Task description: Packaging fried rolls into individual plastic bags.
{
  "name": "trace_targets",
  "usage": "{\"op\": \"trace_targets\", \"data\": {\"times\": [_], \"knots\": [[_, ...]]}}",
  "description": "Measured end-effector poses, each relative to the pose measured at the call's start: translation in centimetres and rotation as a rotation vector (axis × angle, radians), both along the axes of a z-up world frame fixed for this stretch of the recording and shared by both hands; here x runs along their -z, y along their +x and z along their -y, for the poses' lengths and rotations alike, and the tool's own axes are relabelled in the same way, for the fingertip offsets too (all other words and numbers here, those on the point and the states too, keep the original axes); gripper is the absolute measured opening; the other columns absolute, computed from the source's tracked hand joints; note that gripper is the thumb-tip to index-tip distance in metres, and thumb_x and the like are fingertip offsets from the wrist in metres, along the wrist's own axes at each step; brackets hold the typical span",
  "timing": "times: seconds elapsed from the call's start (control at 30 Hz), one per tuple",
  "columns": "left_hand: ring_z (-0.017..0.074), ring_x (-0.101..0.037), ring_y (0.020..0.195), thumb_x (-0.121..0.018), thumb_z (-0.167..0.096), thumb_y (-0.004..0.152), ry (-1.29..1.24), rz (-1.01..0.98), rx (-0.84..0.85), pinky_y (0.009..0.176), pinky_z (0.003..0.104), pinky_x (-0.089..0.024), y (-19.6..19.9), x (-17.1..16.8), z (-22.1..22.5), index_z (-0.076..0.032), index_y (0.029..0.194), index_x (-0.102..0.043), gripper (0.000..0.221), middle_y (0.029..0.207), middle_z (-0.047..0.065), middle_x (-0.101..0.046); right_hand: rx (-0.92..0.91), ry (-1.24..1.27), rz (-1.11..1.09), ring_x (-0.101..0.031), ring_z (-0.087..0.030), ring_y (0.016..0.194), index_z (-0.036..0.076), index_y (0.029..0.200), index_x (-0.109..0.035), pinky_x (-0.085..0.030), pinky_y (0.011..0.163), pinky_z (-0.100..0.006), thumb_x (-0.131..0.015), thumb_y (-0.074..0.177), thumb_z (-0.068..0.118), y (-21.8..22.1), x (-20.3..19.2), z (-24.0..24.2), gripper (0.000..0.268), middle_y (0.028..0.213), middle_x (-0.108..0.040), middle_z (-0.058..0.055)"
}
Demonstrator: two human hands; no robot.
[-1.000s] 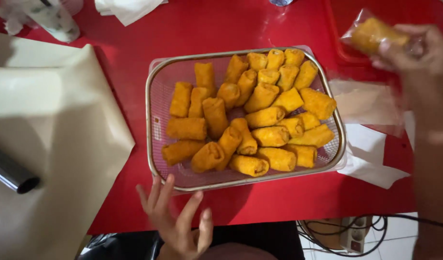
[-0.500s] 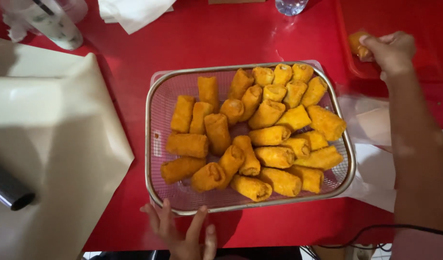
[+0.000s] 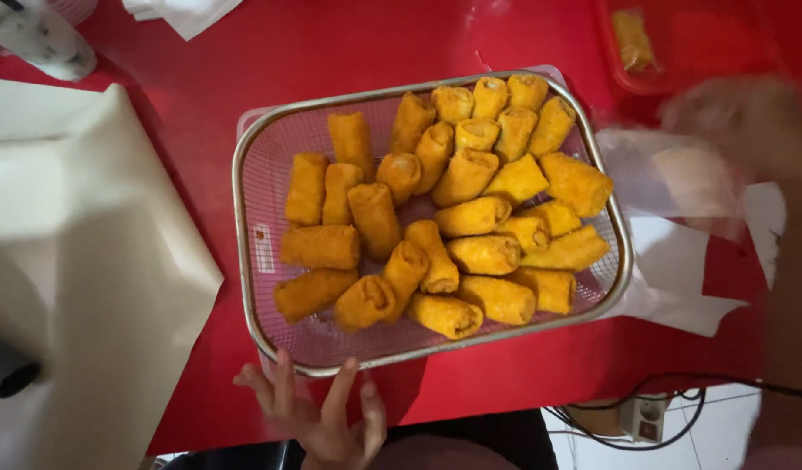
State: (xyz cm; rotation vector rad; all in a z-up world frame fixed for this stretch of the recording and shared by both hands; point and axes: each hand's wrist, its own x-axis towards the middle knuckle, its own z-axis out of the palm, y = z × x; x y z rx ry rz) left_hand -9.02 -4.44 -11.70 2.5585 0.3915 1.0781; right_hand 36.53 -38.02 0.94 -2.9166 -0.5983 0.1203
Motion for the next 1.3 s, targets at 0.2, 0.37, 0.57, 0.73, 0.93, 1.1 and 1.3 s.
{"op": "trace_targets", "data": {"times": [0.2, 0.37, 0.57, 0.73, 0.93, 1.1, 1.3], "knots": [[0.0509, -0.006, 0.157, -0.067, -0.025, 0.087, -0.025, 0.145, 0.113, 0.127, 0.077, 0.005, -0.3, 1.0, 0.0, -0.019, 0.126, -0.065, 0.039, 0.160, 0.024, -0.030, -0.268, -0.135, 0.209, -0.064, -0.034, 0.124, 0.017, 0.138, -0.071, -0.046, 0.106, -0.047, -0.074, 0.087, 0.031, -5.5, 7.1, 3.4, 0.053, 0.147, -0.066, -0.009], [0.0450, -0.013, 0.155, -0.070, -0.020, 0.085, 0.008, 0.205, 0.241, 0.127, 0.070, 0.007, 0.2, -0.7, 0.2, -0.021, 0.123, -0.070, 0.038, 0.158, 0.021, -0.035, -0.252, 0.005, 0.321, -0.063, -0.029, 0.076, 0.010, 0.118, -0.078, -0.047, 0.068, -0.042, -0.073, 0.101, 0.014, -11.0, 3.1, -1.5, 0.018, 0.086, -0.072, -0.009], [0.0370, -0.022, 0.153, -0.067, -0.027, 0.090, -0.011, 0.316, 0.376, 0.127, 0.069, -0.001, 1.6, -3.1, 1.8, -0.021, 0.112, -0.075, 0.025, 0.151, 0.017, -0.044, -0.322, -0.045, 0.254, -0.054, -0.039, 0.130, 0.006, 0.145, -0.064, -0.035, 0.112, -0.055, -0.067, 0.086, 0.051, -8.0, 5.9, 3.5, 0.074, 0.147, -0.062, -0.018], [0.0409, -0.034, 0.146, -0.066, -0.025, 0.092, -0.167, 0.329, 0.474, 0.127, 0.067, -0.008, 3.0, -6.2, 3.2, -0.012, 0.102, -0.078, 0.020, 0.142, 0.020, -0.055, -0.287, -0.148, 0.345, -0.072, -0.026, 0.103, 0.010, 0.126, -0.075, -0.056, 0.086, -0.036, -0.067, 0.101, 0.022, -10.4, 4.8, 4.1, 0.029, 0.125, -0.077, -0.002], [0.0375, -0.038, 0.145, -0.067, -0.010, 0.084, -0.421, 0.287, 0.726, 0.129, 0.065, -0.017, 5.0, -10.0, 3.9, -0.006, 0.091, -0.076, 0.013, 0.137, 0.020, -0.059, -0.082, 0.022, 0.264, -0.074, -0.037, 0.084, -0.001, 0.141, -0.060, -0.057, 0.069, -0.047, -0.065, 0.106, 0.005, -10.8, 4.2, 3.3, 0.036, 0.110, -0.076, -0.021], [0.0388, -0.054, 0.135, -0.059, -0.008, 0.093, -0.695, 0.165, 0.929, 0.125, 0.056, -0.038, 6.1, -12.7, 3.9, 0.000, 0.100, -0.067, 0.013, 0.130, 0.018, -0.062, -0.077, 0.140, 0.396, -0.070, -0.020, 0.078, 0.004, 0.126, -0.081, -0.056, 0.069, -0.034, -0.084, 0.115, 0.008, -8.5, 6.5, 6.1, 0.012, 0.113, -0.079, -0.010], [0.0193, -0.066, 0.102, -0.056, -0.002, 0.099, -1.172, -0.047, 0.971, 0.093, 0.031, -0.055, 7.6, -13.0, 4.1, 0.001, 0.110, -0.065, 0.015, 0.122, 0.015, -0.068, 0.065, 0.457, 0.192, -0.046, -0.016, 0.059, 0.001, 0.099, -0.057, -0.046, 0.054, -0.031, -0.090, 0.115, 0.003, -8.5, 5.2, 3.6, 0.037, 0.084, -0.059, -0.013]]}}
